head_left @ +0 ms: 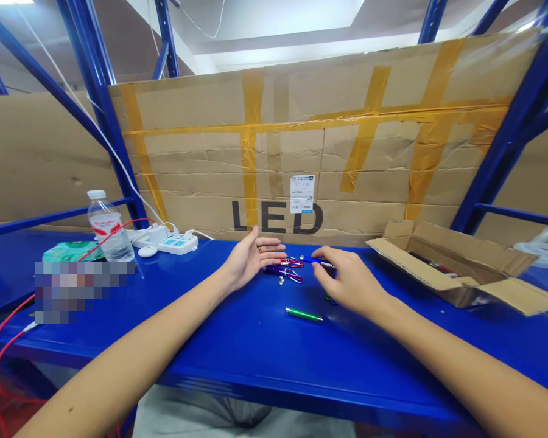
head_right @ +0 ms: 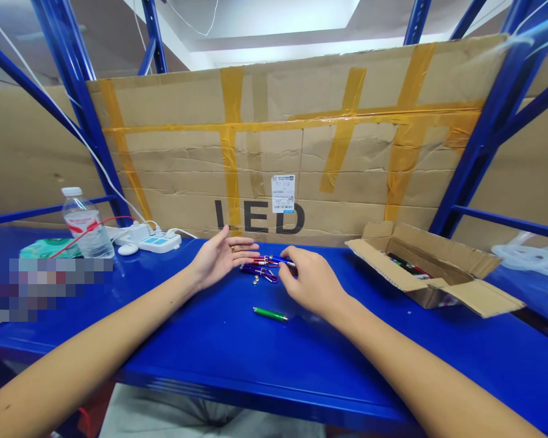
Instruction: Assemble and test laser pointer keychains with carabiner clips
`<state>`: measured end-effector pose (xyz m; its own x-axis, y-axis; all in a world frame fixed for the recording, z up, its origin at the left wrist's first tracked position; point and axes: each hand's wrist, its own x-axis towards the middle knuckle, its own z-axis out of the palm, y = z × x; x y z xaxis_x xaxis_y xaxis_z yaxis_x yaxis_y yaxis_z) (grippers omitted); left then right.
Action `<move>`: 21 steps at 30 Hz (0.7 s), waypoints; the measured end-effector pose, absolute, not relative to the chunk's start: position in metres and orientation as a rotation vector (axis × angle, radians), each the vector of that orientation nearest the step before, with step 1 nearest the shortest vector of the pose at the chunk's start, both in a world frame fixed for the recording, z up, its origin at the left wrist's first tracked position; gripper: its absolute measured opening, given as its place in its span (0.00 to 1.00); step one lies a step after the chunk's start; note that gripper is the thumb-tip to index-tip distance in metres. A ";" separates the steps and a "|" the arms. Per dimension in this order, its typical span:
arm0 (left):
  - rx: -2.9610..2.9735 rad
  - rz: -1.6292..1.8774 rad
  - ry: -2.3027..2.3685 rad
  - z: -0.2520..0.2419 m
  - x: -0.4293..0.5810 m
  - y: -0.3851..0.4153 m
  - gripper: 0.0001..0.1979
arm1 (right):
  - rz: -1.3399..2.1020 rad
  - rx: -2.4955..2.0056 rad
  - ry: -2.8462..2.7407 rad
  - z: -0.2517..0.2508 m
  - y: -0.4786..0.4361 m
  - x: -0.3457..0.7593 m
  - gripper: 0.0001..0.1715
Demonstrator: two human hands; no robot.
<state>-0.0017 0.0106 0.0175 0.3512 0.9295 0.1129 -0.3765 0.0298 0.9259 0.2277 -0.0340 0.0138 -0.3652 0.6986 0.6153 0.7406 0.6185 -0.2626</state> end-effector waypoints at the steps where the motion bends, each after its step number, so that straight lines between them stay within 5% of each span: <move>1: 1.107 1.120 0.640 0.018 -0.002 0.011 0.31 | -0.076 -1.122 -2.133 0.014 -0.034 0.227 0.09; 21: 1.082 1.121 0.642 0.017 -0.002 0.012 0.32 | -0.097 -1.056 -2.078 0.011 -0.030 0.229 0.10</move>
